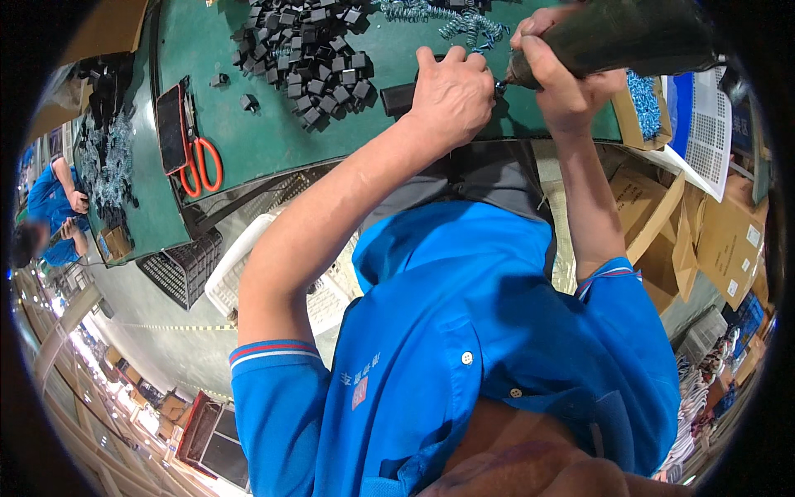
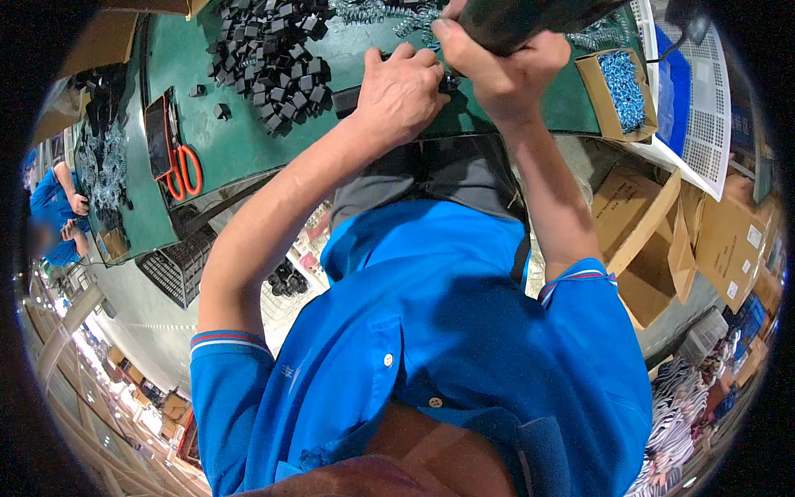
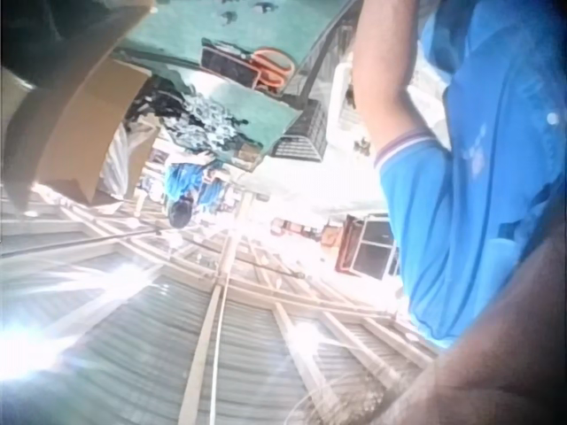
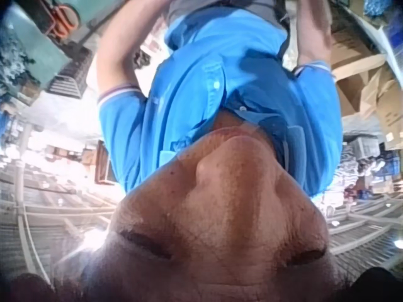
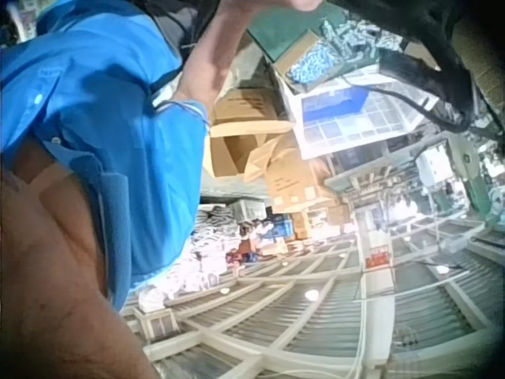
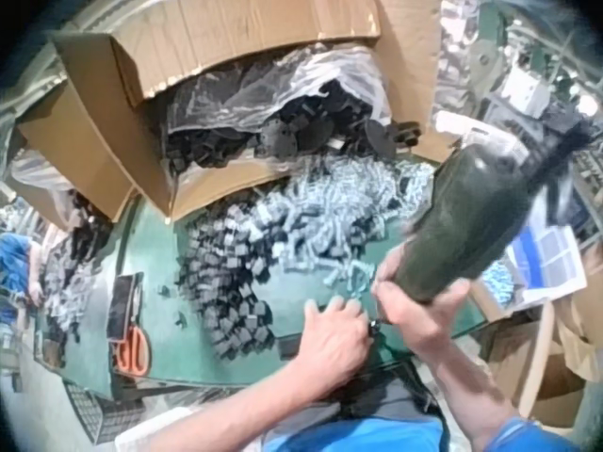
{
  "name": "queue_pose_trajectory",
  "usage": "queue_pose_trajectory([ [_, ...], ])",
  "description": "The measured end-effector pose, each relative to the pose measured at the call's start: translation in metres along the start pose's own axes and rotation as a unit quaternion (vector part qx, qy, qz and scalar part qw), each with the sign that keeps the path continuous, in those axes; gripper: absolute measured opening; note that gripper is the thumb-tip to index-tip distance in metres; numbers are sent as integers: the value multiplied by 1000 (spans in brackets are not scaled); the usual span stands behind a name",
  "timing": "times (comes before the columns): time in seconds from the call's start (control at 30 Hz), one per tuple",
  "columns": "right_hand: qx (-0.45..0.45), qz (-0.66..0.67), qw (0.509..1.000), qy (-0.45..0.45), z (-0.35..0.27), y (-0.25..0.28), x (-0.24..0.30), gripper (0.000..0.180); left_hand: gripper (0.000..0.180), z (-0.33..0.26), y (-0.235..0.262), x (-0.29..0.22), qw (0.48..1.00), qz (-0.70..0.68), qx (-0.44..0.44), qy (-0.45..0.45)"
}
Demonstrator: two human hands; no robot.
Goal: The person repeatedly picks up small black plastic parts and metal springs from a green workbench, inserts the springs into the parts, and uses a power screwdriver to fasten them. The assembled units are placed into a white basket below the table.
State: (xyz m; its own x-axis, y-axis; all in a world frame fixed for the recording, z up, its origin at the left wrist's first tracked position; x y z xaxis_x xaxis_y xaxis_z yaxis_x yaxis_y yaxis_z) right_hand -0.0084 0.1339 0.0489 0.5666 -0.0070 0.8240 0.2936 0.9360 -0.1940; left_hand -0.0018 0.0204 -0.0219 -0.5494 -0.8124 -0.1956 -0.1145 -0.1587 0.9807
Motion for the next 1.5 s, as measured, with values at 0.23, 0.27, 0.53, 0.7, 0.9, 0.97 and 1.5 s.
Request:
queue_pose_trajectory([
  [0.23, 50, 167, 967, -185, -12, 15, -24, 52, 27, -4, 1, -1, 1000, -17, -1, 4],
  [0.27, 69, 168, 966, -186, -12, 16, -26, 56, 27, -4, 2, 0, 1000, -16, -2, 5],
  [0.53, 268, 134, 948, -108, 9, 34, -17, 65, 29, -7, 2, 0, 1000, -18, -20, -5],
  [0.7, 109, -91, 962, -231, 37, 84, 18, 48, 28, -9, -2, -1, 998, -30, -57, -4],
  [0.9, 193, -511, 824, -149, 5, 141, -43, 56, 29, -19, 25, -8, 994, -45, -102, -18],
  [0.97, 168, -485, 846, -144, 13, 143, -25, 44, 29, -45, 66, -6, 991, -57, -124, 7],
  [1.5, 182, -614, 744, -191, 46, 240, -30, 23, 35, -147, 94, 125, 965, 16, 13, 262],
])
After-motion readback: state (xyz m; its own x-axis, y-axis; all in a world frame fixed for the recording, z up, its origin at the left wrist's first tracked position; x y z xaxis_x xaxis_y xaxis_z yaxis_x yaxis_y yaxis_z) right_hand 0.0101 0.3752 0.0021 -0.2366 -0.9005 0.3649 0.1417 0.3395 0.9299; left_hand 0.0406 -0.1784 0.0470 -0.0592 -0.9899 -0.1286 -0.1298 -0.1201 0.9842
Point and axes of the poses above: each hand's wrist, its own z-axis towards the middle knuckle, its own y-axis out of the back of the hand, x = y × z, the point moved 2 cm from there along z, towards the middle knuckle, and after that the axes turned 2 degrees about y, right-handed, at the moved point
